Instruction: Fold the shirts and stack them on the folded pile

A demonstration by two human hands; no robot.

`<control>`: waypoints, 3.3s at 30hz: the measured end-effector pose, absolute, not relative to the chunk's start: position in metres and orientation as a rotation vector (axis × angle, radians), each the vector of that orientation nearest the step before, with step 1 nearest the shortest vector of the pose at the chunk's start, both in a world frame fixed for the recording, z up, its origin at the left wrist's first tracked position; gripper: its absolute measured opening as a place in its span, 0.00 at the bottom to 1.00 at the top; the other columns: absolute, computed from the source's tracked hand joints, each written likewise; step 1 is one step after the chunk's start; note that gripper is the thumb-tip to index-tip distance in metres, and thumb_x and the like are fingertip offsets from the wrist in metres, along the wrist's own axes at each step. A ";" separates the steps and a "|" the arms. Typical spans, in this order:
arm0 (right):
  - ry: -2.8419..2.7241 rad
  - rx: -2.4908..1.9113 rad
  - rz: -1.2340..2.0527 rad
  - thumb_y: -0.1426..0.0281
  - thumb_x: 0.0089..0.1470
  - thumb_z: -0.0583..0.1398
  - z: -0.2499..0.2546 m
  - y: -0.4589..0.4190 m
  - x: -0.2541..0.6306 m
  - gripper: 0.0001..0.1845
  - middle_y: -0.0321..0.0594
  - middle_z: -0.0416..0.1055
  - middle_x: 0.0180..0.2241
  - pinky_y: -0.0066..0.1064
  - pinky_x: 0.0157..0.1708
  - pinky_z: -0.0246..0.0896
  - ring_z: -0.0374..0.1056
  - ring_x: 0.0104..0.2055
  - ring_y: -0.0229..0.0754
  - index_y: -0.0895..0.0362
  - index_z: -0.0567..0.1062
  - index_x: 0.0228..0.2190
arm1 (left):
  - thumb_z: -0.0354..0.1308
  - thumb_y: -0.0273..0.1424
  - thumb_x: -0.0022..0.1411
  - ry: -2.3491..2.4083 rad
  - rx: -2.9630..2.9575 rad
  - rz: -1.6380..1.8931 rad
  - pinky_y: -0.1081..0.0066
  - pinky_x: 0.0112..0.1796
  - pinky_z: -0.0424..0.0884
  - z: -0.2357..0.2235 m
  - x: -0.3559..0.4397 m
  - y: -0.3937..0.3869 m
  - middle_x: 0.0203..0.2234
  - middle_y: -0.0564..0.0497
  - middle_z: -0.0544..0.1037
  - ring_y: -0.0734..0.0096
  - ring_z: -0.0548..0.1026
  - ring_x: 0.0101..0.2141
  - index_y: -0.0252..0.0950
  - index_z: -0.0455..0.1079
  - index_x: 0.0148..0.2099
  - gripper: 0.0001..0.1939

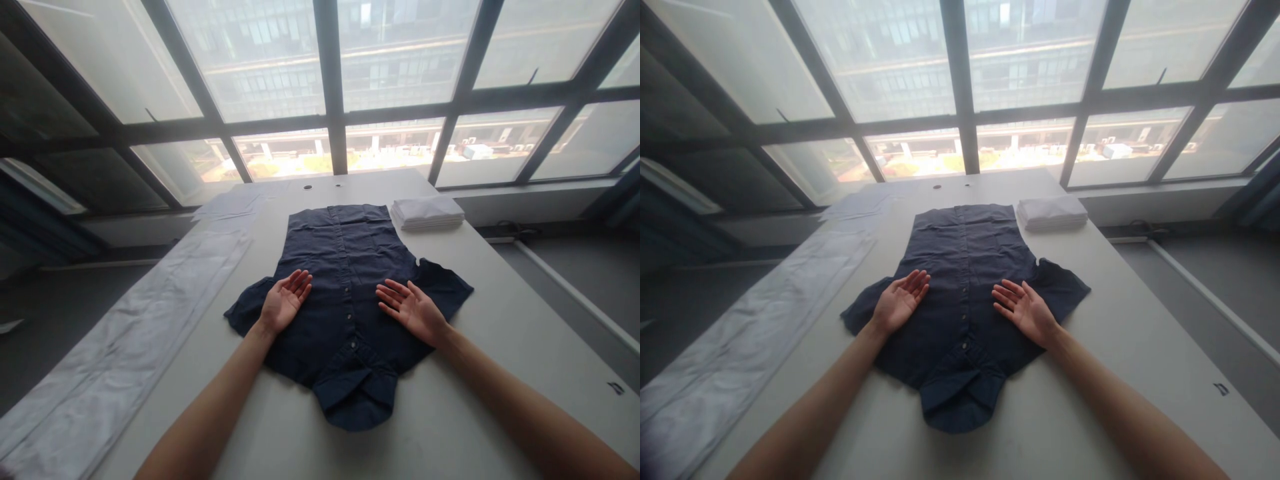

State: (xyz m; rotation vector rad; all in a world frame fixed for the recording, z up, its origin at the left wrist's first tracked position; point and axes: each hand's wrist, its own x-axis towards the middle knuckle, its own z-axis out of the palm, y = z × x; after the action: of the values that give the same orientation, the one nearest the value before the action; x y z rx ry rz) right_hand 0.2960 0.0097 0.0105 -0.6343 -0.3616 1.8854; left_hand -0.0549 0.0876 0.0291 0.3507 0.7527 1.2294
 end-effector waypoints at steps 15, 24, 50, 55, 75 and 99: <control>-0.368 -0.607 1.893 0.61 0.69 0.48 0.011 0.010 0.297 0.22 0.51 0.73 0.55 0.46 0.59 0.63 0.69 0.59 0.48 0.59 0.71 0.54 | 0.46 0.29 0.71 0.545 0.265 1.084 0.60 0.53 0.73 0.032 -0.029 0.062 0.54 0.41 0.77 0.57 0.73 0.57 0.33 0.72 0.56 0.19; -0.359 -0.648 1.894 0.63 0.70 0.47 0.016 0.009 0.296 0.21 0.52 0.72 0.56 0.47 0.61 0.62 0.68 0.60 0.48 0.58 0.67 0.57 | 0.49 0.30 0.72 0.518 0.313 0.796 0.53 0.60 0.65 0.025 0.004 0.043 0.64 0.36 0.65 0.52 0.66 0.63 0.34 0.55 0.70 0.26; -0.310 -0.564 1.532 0.58 0.67 0.47 0.034 0.020 0.365 0.24 0.48 0.67 0.62 0.48 0.58 0.66 0.65 0.63 0.47 0.54 0.69 0.57 | 0.50 0.27 0.71 0.594 0.392 0.784 0.54 0.58 0.68 0.025 0.003 0.044 0.64 0.36 0.66 0.53 0.66 0.63 0.35 0.59 0.67 0.23; -0.387 -0.583 1.741 0.48 0.66 0.44 0.055 0.003 0.336 0.30 0.44 0.66 0.63 0.50 0.58 0.64 0.62 0.64 0.48 0.48 0.68 0.59 | 0.50 0.28 0.71 0.603 0.385 0.767 0.54 0.58 0.68 0.027 0.003 0.044 0.64 0.37 0.66 0.54 0.66 0.63 0.37 0.58 0.68 0.25; -0.321 -0.588 1.860 0.61 0.69 0.48 0.009 0.018 0.321 0.23 0.53 0.69 0.60 0.50 0.62 0.61 0.64 0.63 0.49 0.58 0.69 0.58 | 0.50 0.28 0.71 0.606 0.383 0.760 0.55 0.57 0.69 0.028 0.003 0.044 0.63 0.38 0.67 0.54 0.67 0.62 0.38 0.57 0.69 0.25; -0.326 -0.622 1.862 0.61 0.71 0.46 0.012 0.018 0.319 0.23 0.50 0.70 0.59 0.49 0.62 0.61 0.65 0.62 0.48 0.57 0.69 0.57 | 0.51 0.29 0.72 0.592 0.390 0.752 0.56 0.58 0.68 0.026 0.001 0.045 0.65 0.36 0.63 0.52 0.66 0.63 0.36 0.57 0.68 0.25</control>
State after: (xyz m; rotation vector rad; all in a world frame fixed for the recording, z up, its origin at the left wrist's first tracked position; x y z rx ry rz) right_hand 0.3193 0.0182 0.0124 -0.6219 -0.3264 1.8622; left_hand 0.0012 0.0448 0.0259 0.3900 0.5923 0.7517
